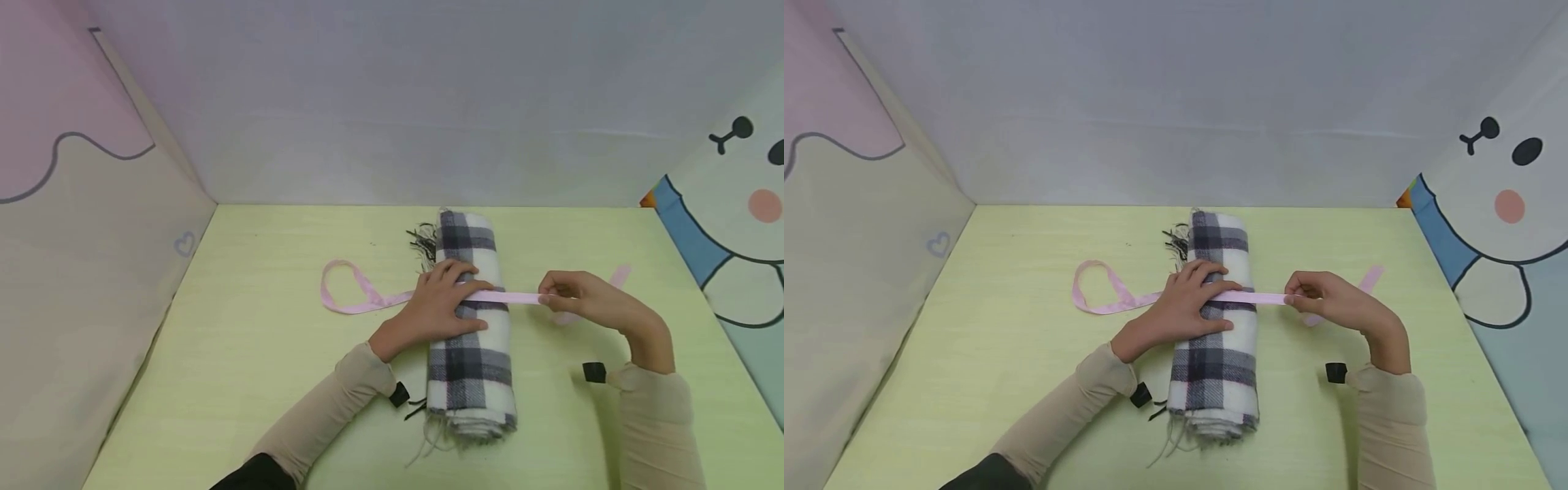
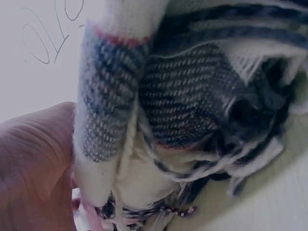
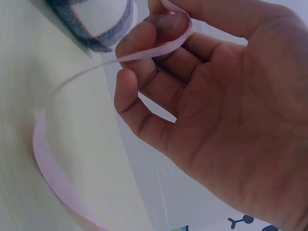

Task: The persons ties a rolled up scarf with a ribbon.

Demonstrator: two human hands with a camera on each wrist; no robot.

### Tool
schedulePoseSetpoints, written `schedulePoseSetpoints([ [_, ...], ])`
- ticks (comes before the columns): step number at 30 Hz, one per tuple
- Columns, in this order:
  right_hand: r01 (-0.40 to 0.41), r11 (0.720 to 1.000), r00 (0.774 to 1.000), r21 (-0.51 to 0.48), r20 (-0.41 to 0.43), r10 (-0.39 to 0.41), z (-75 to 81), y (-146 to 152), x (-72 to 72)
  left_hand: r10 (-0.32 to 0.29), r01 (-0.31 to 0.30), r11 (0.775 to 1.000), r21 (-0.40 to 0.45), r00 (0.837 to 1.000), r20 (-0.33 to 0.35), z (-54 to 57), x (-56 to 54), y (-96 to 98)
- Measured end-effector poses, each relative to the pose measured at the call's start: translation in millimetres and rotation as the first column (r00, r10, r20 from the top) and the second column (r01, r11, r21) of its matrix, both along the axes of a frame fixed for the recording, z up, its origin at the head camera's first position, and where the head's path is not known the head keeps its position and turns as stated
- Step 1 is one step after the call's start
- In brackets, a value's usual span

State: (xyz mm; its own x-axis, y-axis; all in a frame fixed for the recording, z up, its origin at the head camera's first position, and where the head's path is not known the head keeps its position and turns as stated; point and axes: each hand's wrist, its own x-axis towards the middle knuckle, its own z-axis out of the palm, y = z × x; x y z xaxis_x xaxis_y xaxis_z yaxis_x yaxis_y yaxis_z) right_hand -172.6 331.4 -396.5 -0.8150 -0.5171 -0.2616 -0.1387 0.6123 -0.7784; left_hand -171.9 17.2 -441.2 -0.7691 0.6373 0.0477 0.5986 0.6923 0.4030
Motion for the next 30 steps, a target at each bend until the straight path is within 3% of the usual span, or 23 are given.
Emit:
schedulePoseSetpoints([
  [7,-0.009,1.000,1.000,-0.027,0.009,0.009,-3.3,9.1,-1.5,-0.013,0.013,1.000,0.012,1.000,0.021,0.0,-1.9,-3.7],
  [12,-0.020,0.999,1.000,-0.029,-0.012,0.019,-5.0,-1.7,-3.6,-0.021,0.016,0.997,0.081,0.998,0.064,1.1,-4.4,-12.0],
  [16,-0.023,1.000,0.999,-0.002,-0.043,0.023,-4.0,-9.7,-5.6,0.019,-0.033,0.983,0.179,0.997,0.080,2.9,-9.1,-23.1],
  [20,-0.050,0.998,0.998,-0.030,-0.044,0.049,-4.4,-14.6,-7.9,0.091,-0.113,0.968,0.223,0.990,0.107,6.7,-13.1,-36.6],
  [24,-0.084,0.994,0.996,-0.068,-0.014,0.083,-7.9,-20.7,-10.1,0.117,-0.171,0.955,0.241,0.967,0.225,8.7,-14.7,-52.0],
  [30,-0.099,0.993,0.995,-0.072,0.009,0.099,-10.9,-24.2,-9.6,0.050,-0.167,0.957,0.236,0.899,0.436,4.5,-17.0,-72.4],
])
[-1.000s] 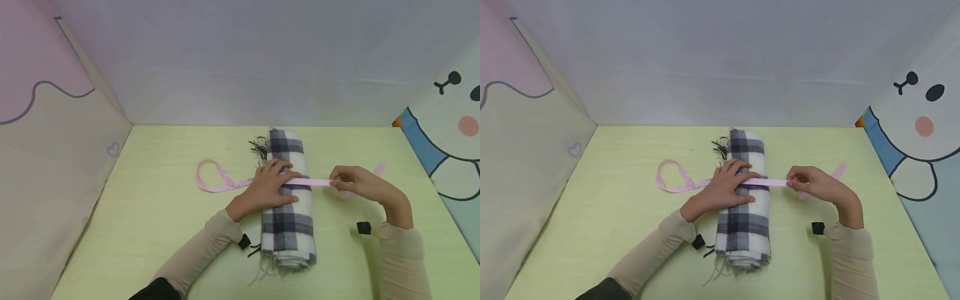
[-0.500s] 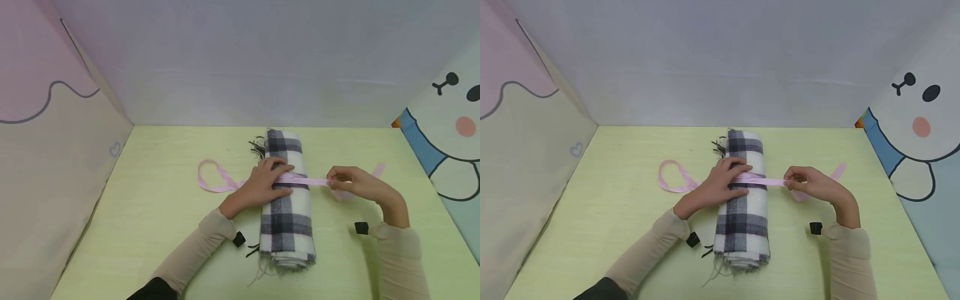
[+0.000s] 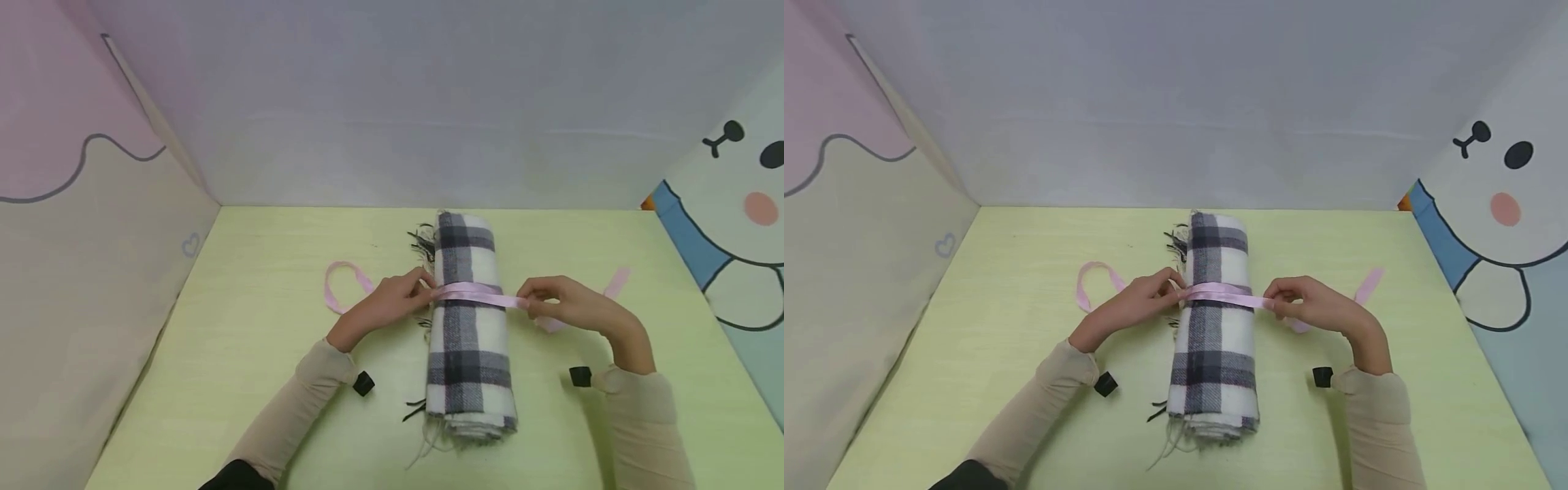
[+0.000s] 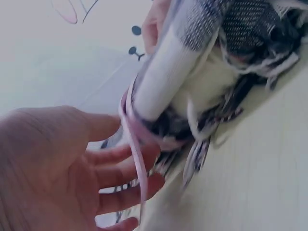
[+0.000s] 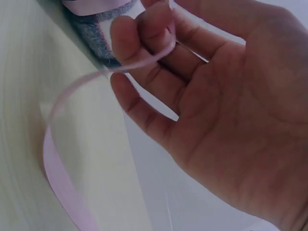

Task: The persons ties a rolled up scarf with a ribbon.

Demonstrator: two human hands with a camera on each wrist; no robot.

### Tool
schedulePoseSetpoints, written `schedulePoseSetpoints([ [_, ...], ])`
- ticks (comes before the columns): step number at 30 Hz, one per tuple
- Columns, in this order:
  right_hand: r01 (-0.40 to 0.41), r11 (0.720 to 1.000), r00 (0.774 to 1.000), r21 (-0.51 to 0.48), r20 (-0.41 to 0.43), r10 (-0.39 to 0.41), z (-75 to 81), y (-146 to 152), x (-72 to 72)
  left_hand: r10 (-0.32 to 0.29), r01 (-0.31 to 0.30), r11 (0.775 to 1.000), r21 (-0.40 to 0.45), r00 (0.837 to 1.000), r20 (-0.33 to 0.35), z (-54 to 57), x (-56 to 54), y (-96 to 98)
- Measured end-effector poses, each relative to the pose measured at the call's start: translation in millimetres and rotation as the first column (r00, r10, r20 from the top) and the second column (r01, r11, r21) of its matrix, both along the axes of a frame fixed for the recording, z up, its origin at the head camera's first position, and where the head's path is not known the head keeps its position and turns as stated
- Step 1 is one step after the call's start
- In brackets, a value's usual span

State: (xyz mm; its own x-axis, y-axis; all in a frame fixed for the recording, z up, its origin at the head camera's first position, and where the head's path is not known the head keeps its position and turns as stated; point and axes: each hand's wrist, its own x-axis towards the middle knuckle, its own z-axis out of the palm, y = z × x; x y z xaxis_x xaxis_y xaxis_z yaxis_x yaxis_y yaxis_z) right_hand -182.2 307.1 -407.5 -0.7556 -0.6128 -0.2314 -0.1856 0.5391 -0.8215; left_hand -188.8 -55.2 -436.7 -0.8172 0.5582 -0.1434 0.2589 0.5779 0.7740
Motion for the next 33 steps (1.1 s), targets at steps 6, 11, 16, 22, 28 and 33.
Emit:
schedulePoseSetpoints([
  [6,0.052,0.998,0.996,-0.020,-0.065,-0.053,7.6,0.0,5.5,-0.030,0.026,0.998,0.060,0.997,0.070,-3.5,-4.6,-31.3],
  [11,0.105,0.994,0.989,-0.043,-0.104,-0.109,15.6,7.2,9.8,0.003,-0.018,0.993,0.115,0.991,0.133,2.9,-6.7,-66.5],
  [16,0.124,0.992,0.983,-0.015,-0.136,-0.125,19.5,21.3,12.3,-0.019,-0.002,0.992,0.124,0.986,0.168,8.4,-6.1,-101.1],
  [22,0.157,0.985,0.978,0.070,-0.151,-0.145,22.6,39.3,15.3,-0.016,-0.008,0.996,0.093,0.967,0.254,19.8,-2.1,-138.8],
  [28,0.176,0.980,0.975,0.093,-0.155,-0.161,27.8,63.2,18.4,0.050,-0.055,0.998,0.014,0.976,0.211,33.2,1.6,-180.4],
  [33,0.209,0.971,0.970,0.116,-0.148,-0.191,32.0,82.3,21.0,0.105,-0.105,0.994,-0.007,0.985,0.139,42.4,3.5,-211.2],
])
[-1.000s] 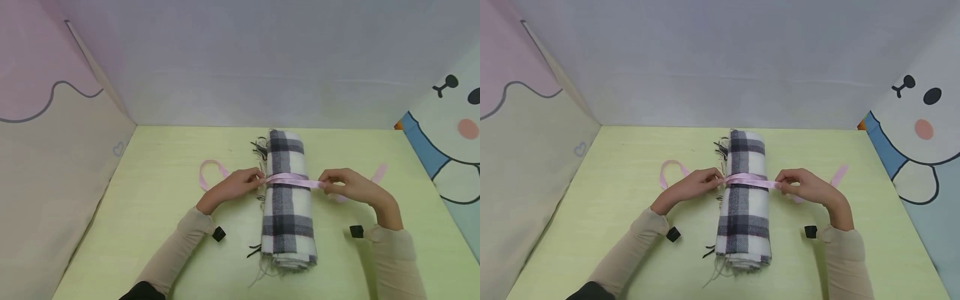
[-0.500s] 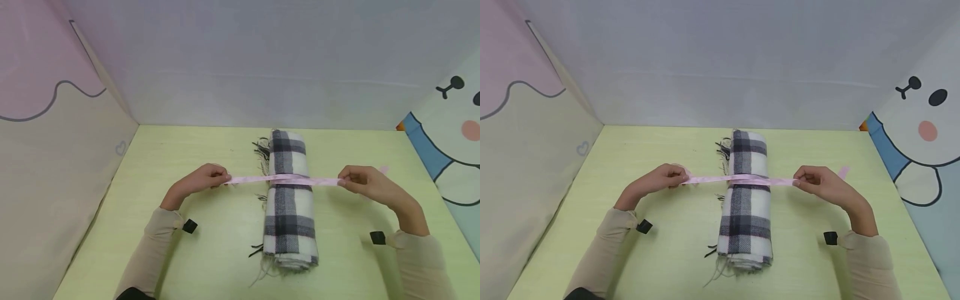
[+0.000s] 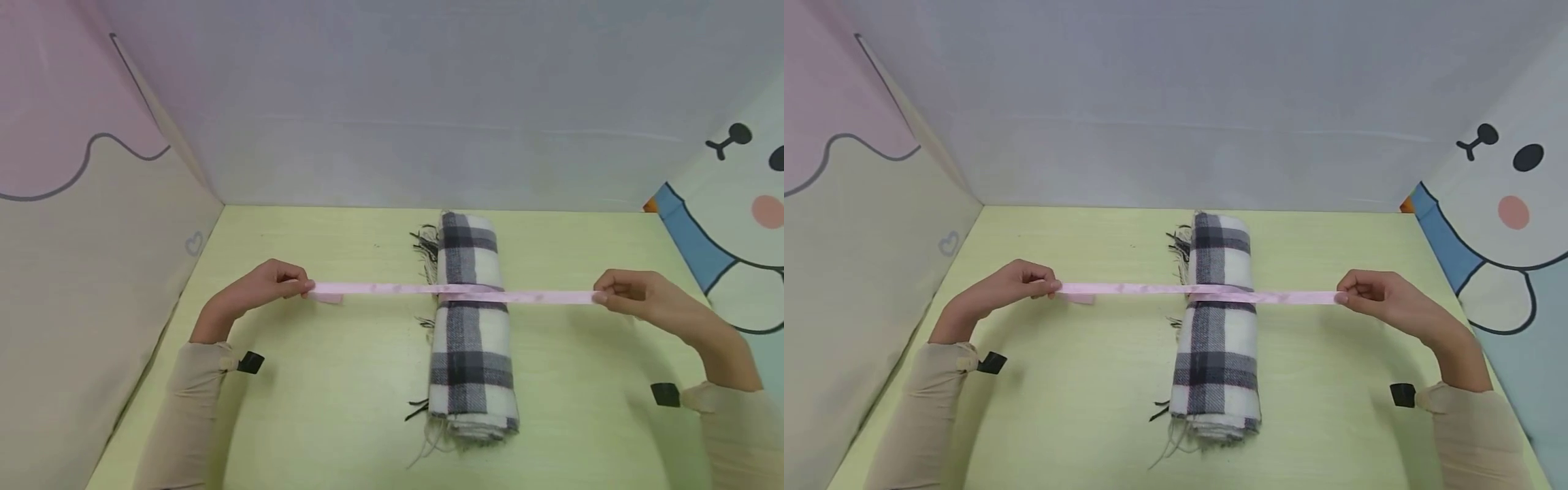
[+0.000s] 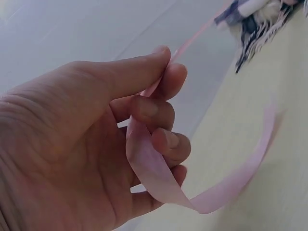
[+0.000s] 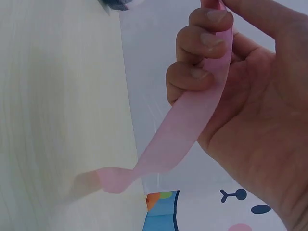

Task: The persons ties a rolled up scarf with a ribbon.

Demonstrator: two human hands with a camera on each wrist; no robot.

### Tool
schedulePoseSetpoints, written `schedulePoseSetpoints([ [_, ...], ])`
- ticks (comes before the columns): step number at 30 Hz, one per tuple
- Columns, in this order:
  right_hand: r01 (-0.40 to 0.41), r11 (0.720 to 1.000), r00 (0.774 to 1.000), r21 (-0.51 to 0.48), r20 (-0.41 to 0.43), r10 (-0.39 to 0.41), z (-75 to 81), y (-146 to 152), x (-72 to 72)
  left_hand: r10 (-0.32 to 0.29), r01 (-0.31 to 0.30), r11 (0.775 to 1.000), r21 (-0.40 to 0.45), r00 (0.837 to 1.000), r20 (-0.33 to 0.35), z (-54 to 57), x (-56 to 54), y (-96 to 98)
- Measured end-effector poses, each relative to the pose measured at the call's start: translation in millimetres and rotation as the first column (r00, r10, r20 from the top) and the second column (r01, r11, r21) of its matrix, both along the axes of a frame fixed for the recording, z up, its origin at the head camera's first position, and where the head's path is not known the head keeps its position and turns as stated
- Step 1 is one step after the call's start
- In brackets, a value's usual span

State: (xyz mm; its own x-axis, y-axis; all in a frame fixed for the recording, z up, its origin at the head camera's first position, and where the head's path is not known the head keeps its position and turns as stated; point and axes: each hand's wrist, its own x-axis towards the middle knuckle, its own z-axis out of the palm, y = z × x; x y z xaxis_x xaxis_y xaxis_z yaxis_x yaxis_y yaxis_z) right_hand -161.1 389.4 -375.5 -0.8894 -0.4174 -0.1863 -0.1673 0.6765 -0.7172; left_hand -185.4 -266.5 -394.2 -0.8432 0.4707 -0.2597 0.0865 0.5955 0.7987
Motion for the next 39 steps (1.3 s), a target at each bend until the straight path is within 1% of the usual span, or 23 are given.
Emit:
schedulePoseSetpoints([
  [4,0.032,0.999,0.999,0.007,0.013,-0.032,1.7,13.4,-0.8,0.053,-0.053,0.999,0.003,0.998,-0.046,7.8,1.8,-16.6],
  [10,0.067,0.997,0.998,0.037,0.010,-0.068,7.3,31.0,-3.2,0.161,-0.162,0.987,-0.015,0.986,-0.048,21.0,5.8,-27.6],
  [13,0.090,0.994,0.996,0.060,0.014,-0.091,11.3,35.9,-3.0,0.159,-0.161,0.986,-0.032,0.985,-0.062,27.8,8.6,-27.5],
  [17,0.114,0.990,0.993,0.087,0.025,-0.117,14.1,40.4,-1.5,0.088,-0.100,0.990,-0.099,0.989,-0.117,32.2,14.9,-27.4],
  [19,0.124,0.987,0.992,0.098,0.025,-0.127,13.3,42.3,-0.8,0.078,-0.100,0.985,-0.143,0.985,-0.151,33.3,18.9,-29.3],
  [22,0.141,0.980,0.990,0.141,0.010,-0.144,11.0,45.9,0.8,0.113,-0.151,0.973,-0.174,0.971,-0.208,32.1,23.6,-33.8],
  [24,0.152,0.974,0.988,0.166,0.008,-0.156,8.2,48.5,1.8,0.152,-0.207,0.959,-0.196,0.954,-0.260,30.2,26.3,-37.6],
  [26,0.154,0.971,0.988,0.183,0.003,-0.157,3.9,52.6,2.0,0.186,-0.261,0.944,-0.200,0.925,-0.332,25.7,29.2,-41.2],
  [27,0.150,0.972,0.988,0.183,0.012,-0.155,1.4,55.0,1.8,0.192,-0.282,0.939,-0.198,0.905,-0.379,22.5,30.3,-43.0],
  [28,0.149,0.971,0.987,0.185,0.025,-0.156,-1.2,57.2,1.6,0.178,-0.291,0.935,-0.202,0.880,-0.441,18.7,31.0,-44.6],
  [29,0.146,0.973,0.987,0.178,0.041,-0.155,-4.3,59.5,1.3,0.159,-0.295,0.934,-0.202,0.850,-0.503,14.8,31.4,-45.7],
  [30,0.141,0.975,0.987,0.171,0.051,-0.152,-7.5,61.7,0.9,0.132,-0.292,0.935,-0.203,0.815,-0.565,10.8,31.3,-46.4],
  [31,0.135,0.977,0.988,0.164,0.057,-0.146,-10.5,63.8,1.0,0.097,-0.285,0.935,-0.210,0.776,-0.624,6.3,30.9,-47.3],
  [32,0.129,0.979,0.988,0.155,0.068,-0.141,-13.5,65.5,0.8,0.054,-0.279,0.933,-0.225,0.730,-0.682,1.8,30.3,-48.0],
  [33,0.125,0.981,0.987,0.147,0.078,-0.137,-16.4,67.0,0.5,0.006,-0.273,0.930,-0.246,0.680,-0.733,-2.6,29.6,-48.6],
  [34,0.122,0.983,0.987,0.137,0.083,-0.134,-19.3,68.1,0.1,-0.044,-0.268,0.924,-0.272,0.634,-0.772,-6.7,29.2,-49.2],
  [35,0.120,0.984,0.988,0.129,0.084,-0.131,-22.1,69.3,-0.5,-0.086,-0.266,0.916,-0.299,0.600,-0.796,-10.8,29.0,-50.2],
  [36,0.118,0.985,0.988,0.125,0.086,-0.129,-24.7,70.1,-1.1,-0.124,-0.268,0.906,-0.327,0.571,-0.812,-15.0,29.2,-51.6],
  [37,0.117,0.986,0.987,0.120,0.093,-0.129,-26.9,71.0,-1.8,-0.161,-0.269,0.896,-0.354,0.547,-0.822,-19.2,29.4,-53.2],
  [38,0.117,0.986,0.986,0.119,0.101,-0.129,-28.8,71.9,-2.4,-0.194,-0.271,0.885,-0.380,0.527,-0.827,-23.0,29.8,-55.0],
  [39,0.118,0.985,0.986,0.122,0.107,-0.131,-30.6,72.7,-2.9,-0.222,-0.273,0.874,-0.403,0.514,-0.829,-26.6,30.3,-57.2],
])
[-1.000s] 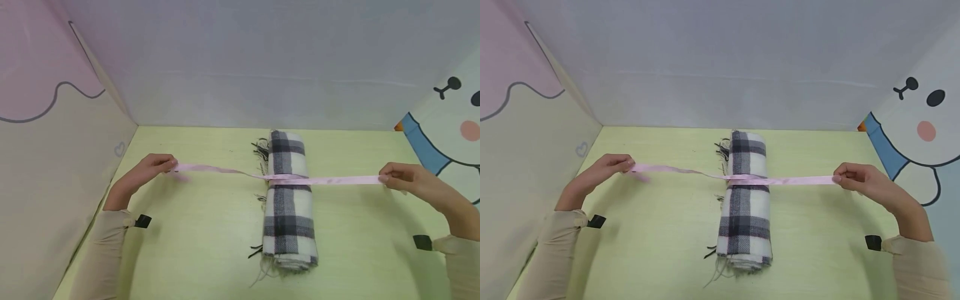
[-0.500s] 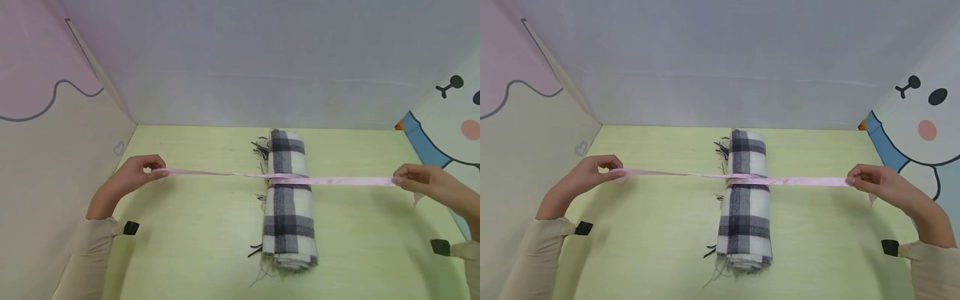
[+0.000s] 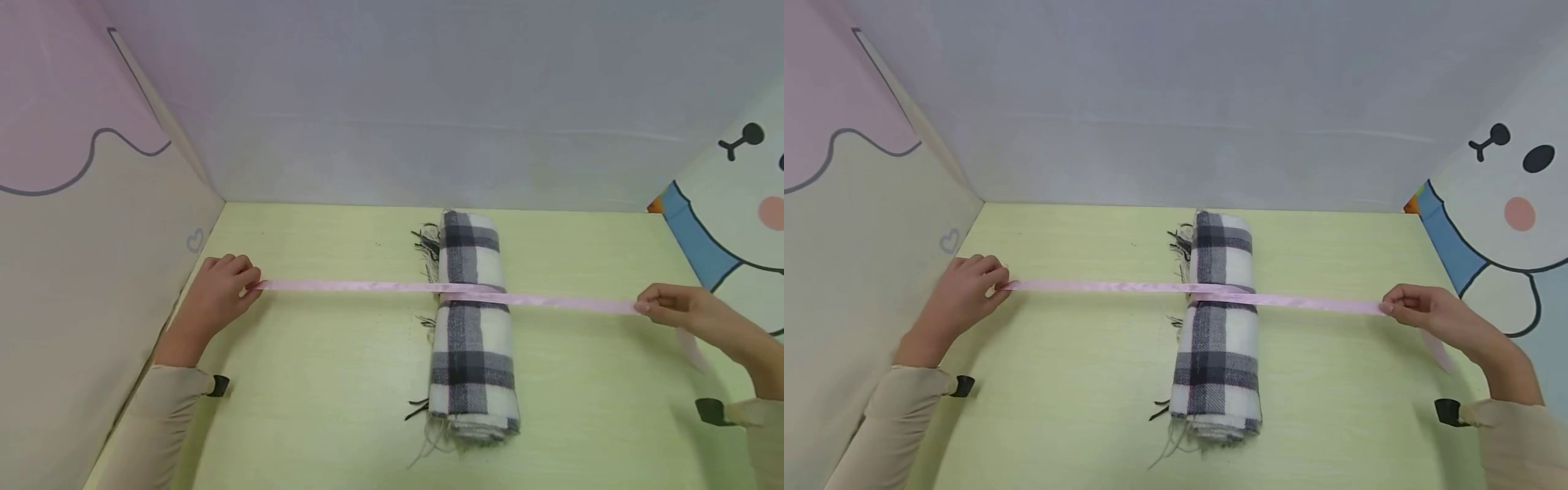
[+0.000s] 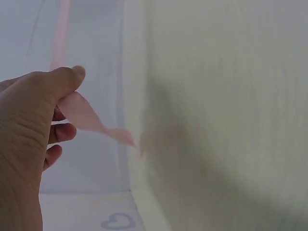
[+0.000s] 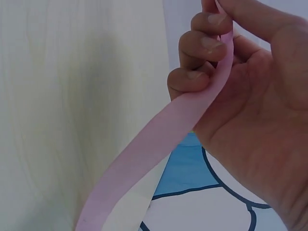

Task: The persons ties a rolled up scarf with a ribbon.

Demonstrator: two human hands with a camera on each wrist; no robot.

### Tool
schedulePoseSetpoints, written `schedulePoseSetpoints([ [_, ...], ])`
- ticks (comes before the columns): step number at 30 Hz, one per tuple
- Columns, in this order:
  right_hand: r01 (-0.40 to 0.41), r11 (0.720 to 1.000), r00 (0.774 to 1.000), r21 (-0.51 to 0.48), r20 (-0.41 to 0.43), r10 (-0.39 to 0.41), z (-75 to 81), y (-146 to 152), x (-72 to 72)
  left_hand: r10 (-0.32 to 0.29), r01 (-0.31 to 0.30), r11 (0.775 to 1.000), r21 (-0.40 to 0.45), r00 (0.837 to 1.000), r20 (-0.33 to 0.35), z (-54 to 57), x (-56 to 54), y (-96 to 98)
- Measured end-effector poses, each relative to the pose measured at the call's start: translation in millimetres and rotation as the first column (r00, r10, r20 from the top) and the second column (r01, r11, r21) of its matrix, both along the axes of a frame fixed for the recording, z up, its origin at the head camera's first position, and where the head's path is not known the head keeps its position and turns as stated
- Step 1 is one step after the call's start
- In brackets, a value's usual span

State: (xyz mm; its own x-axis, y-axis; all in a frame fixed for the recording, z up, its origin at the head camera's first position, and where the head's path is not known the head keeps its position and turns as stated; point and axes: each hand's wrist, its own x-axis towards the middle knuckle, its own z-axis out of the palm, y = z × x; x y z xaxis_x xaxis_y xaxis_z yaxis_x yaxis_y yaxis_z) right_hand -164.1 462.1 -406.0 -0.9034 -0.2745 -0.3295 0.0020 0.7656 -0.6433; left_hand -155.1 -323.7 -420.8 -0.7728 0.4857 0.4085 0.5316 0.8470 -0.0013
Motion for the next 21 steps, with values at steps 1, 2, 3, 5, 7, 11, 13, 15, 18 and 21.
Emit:
schedulePoseSetpoints([
  [1,0.001,1.000,1.000,0.001,0.006,-0.001,-1.5,1.1,-0.6,-0.003,0.002,1.000,-0.027,1.000,-0.015,-3.2,0.2,-2.3],
  [2,0.002,1.000,1.000,0.003,0.008,-0.002,-2.8,2.2,-0.9,-0.001,0.000,0.999,-0.050,1.000,-0.026,-6.2,0.3,-4.7],
  [3,0.003,1.000,1.000,0.005,0.010,-0.003,-4.0,3.4,-1.1,0.001,-0.003,0.998,-0.068,0.999,-0.035,-8.8,0.5,-7.1],
  [5,0.003,1.000,1.000,0.012,0.013,-0.003,-6.3,5.9,-1.5,0.020,-0.025,0.995,-0.101,0.999,-0.049,-13.3,1.1,-11.4],
  [7,0.005,1.000,1.000,0.016,0.012,-0.005,-8.1,8.3,-1.3,0.050,-0.055,0.991,-0.123,0.998,-0.045,-16.3,2.0,-15.2],
  [11,0.010,1.000,1.000,0.024,0.010,-0.011,-10.6,11.9,-0.1,0.113,-0.112,0.983,-0.148,0.994,0.003,-17.5,2.6,-19.2],
  [13,0.011,1.000,1.000,0.027,0.009,-0.012,-11.6,12.5,0.5,0.135,-0.128,0.978,-0.162,0.990,0.033,-17.5,1.7,-19.8],
  [15,0.013,1.000,1.000,0.025,0.012,-0.013,-12.3,12.2,1.3,0.143,-0.130,0.975,-0.183,0.988,0.059,-17.3,0.8,-19.8],
  [18,0.009,1.000,1.000,0.011,0.005,-0.009,-12.8,10.4,2.5,0.146,-0.125,0.970,-0.207,0.985,0.087,-16.4,0.4,-19.3],
  [21,-0.014,1.000,1.000,-0.007,-0.020,0.014,-14.3,7.4,4.4,0.150,-0.123,0.970,-0.209,0.982,0.117,-16.3,0.0,-18.5],
])
